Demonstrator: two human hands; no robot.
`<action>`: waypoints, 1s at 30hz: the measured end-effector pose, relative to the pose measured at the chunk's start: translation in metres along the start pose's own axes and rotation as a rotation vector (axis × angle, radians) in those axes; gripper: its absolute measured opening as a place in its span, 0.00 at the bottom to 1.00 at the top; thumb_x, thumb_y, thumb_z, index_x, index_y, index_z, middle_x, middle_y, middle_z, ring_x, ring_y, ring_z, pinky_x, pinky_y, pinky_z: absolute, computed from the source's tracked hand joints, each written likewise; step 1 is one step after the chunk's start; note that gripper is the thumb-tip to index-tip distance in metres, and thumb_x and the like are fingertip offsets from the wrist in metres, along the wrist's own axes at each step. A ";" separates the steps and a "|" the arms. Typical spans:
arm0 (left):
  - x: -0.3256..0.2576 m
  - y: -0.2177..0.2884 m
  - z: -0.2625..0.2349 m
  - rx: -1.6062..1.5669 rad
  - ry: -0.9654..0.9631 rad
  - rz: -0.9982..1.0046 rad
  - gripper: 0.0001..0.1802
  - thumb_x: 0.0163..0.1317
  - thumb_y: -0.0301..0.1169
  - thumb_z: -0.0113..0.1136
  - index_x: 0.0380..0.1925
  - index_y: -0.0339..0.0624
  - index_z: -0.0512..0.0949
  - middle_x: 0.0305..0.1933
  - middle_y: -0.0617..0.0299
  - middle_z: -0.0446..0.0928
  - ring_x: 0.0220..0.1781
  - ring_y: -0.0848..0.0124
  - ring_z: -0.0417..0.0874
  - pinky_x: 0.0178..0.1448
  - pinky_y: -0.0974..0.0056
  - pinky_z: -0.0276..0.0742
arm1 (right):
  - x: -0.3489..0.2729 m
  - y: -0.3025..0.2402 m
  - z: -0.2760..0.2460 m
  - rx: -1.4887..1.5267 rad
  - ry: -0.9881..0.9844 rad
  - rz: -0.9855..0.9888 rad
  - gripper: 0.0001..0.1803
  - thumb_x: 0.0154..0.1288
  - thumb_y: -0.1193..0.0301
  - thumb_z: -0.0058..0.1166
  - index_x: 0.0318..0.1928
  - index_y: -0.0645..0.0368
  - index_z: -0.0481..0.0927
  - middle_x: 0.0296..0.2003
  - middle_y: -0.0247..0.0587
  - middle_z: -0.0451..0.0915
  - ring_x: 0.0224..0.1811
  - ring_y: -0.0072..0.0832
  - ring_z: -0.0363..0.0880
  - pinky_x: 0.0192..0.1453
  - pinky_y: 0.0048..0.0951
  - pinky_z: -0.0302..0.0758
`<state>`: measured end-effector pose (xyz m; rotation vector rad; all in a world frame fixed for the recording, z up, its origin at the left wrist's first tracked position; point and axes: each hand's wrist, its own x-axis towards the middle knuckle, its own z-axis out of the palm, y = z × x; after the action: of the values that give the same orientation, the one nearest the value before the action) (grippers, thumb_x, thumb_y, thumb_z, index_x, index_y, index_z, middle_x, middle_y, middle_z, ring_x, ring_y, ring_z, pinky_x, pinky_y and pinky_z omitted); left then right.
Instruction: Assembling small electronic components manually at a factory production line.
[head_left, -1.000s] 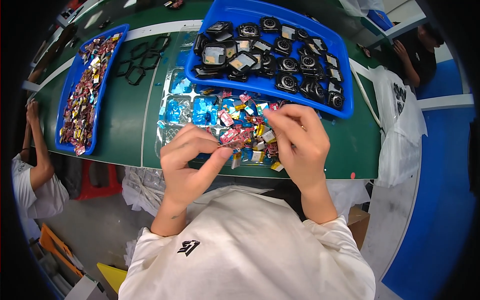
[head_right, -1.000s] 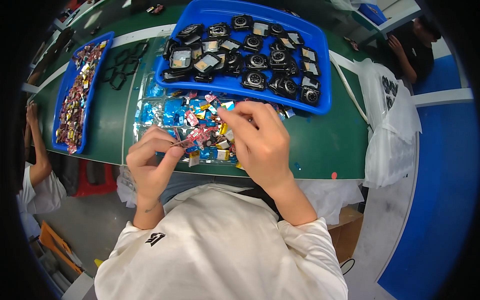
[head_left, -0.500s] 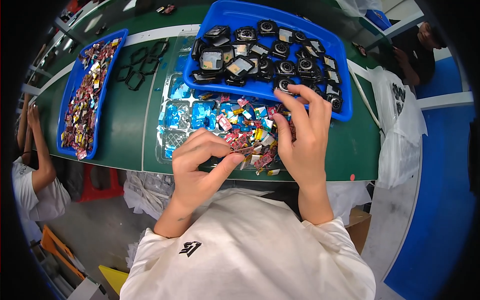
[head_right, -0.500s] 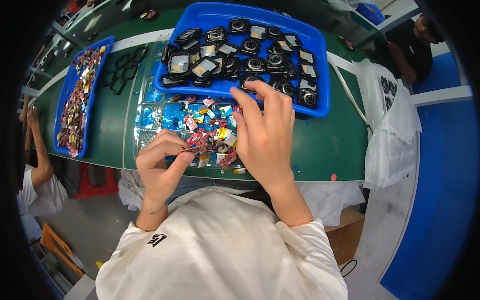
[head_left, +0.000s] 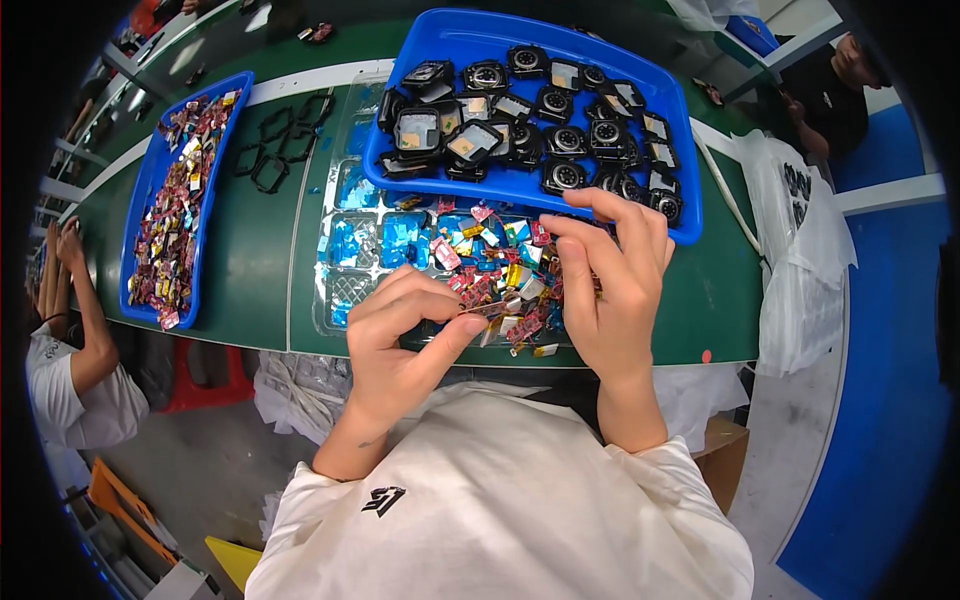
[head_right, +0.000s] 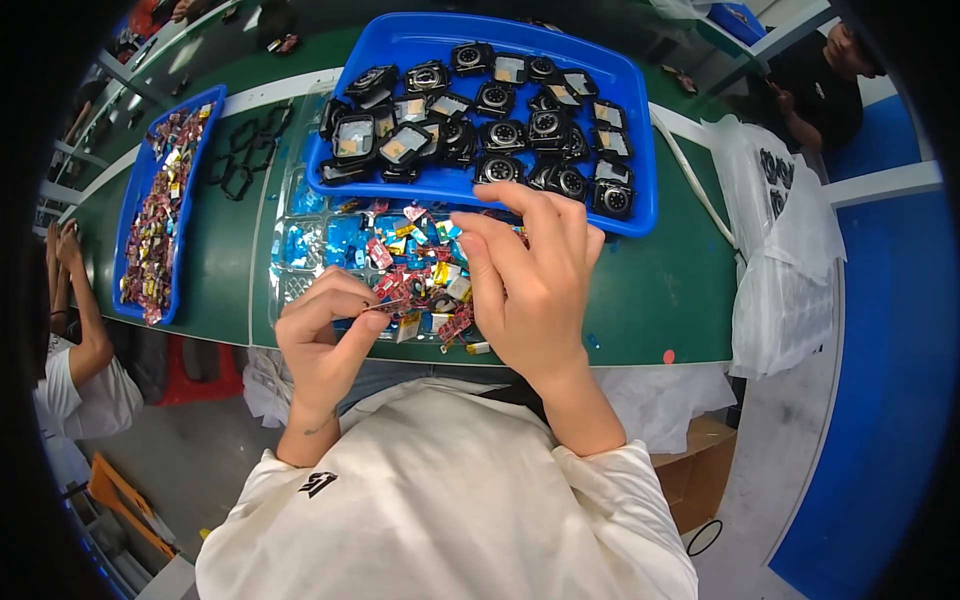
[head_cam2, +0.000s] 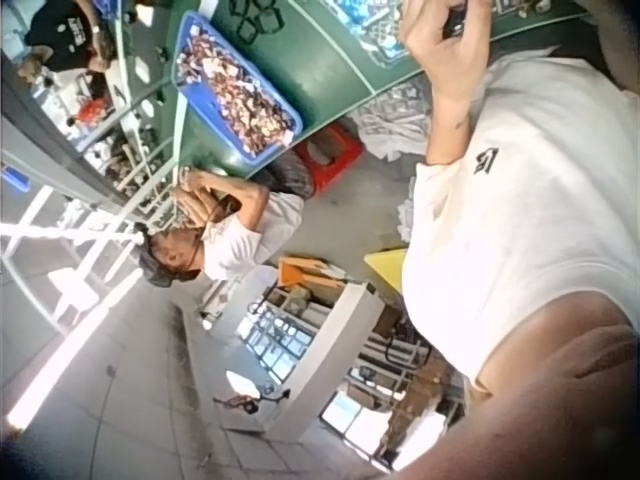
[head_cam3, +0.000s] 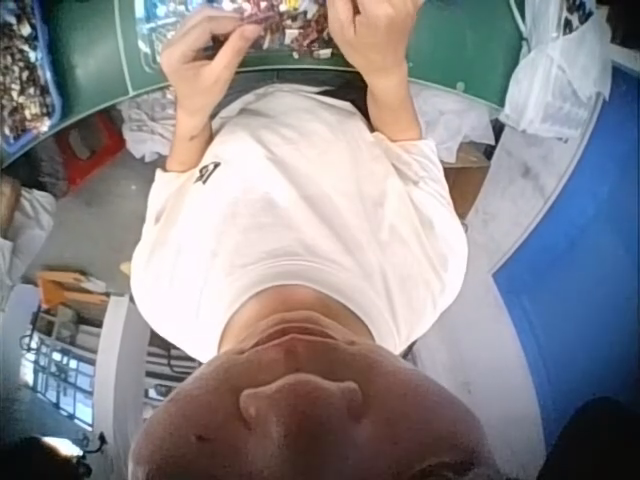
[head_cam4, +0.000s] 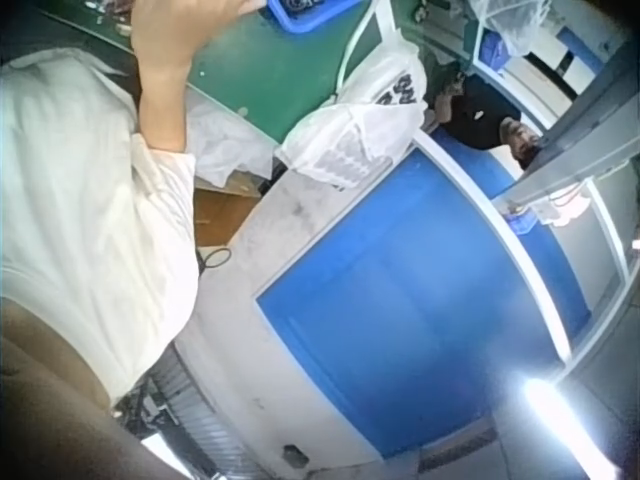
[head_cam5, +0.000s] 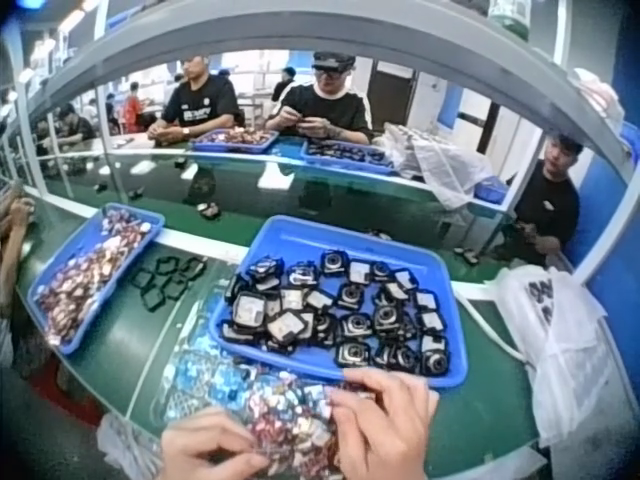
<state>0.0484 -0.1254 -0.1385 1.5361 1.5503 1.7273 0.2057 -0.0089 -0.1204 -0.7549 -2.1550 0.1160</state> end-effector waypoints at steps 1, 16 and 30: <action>0.000 0.000 0.000 -0.008 0.007 -0.003 0.07 0.43 0.21 0.70 0.19 0.37 0.78 0.22 0.61 0.78 0.25 0.70 0.75 0.33 0.68 0.66 | 0.002 -0.003 -0.004 0.002 0.000 0.000 0.11 0.48 0.69 0.65 0.34 0.54 0.83 0.42 0.31 0.78 0.42 0.31 0.71 0.46 0.32 0.59; -0.002 0.007 -0.012 -0.323 -0.050 -0.216 0.02 0.49 0.20 0.64 0.24 0.34 0.80 0.30 0.57 0.80 0.35 0.71 0.77 0.43 0.68 0.70 | -0.005 -0.019 -0.008 0.453 -0.077 -0.272 0.12 0.41 0.71 0.68 0.31 0.54 0.84 0.28 0.28 0.79 0.28 0.25 0.72 0.29 0.25 0.62; 0.003 0.013 -0.016 -0.084 -0.114 -0.110 0.04 0.50 0.19 0.63 0.27 0.35 0.83 0.30 0.58 0.81 0.36 0.70 0.79 0.43 0.68 0.71 | -0.007 -0.019 -0.016 0.678 -0.247 -0.018 0.06 0.46 0.78 0.65 0.28 0.60 0.82 0.22 0.35 0.79 0.23 0.27 0.72 0.26 0.27 0.66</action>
<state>0.0391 -0.1351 -0.1227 1.4540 1.4593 1.5958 0.2121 -0.0309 -0.1087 -0.3324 -2.1400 0.9180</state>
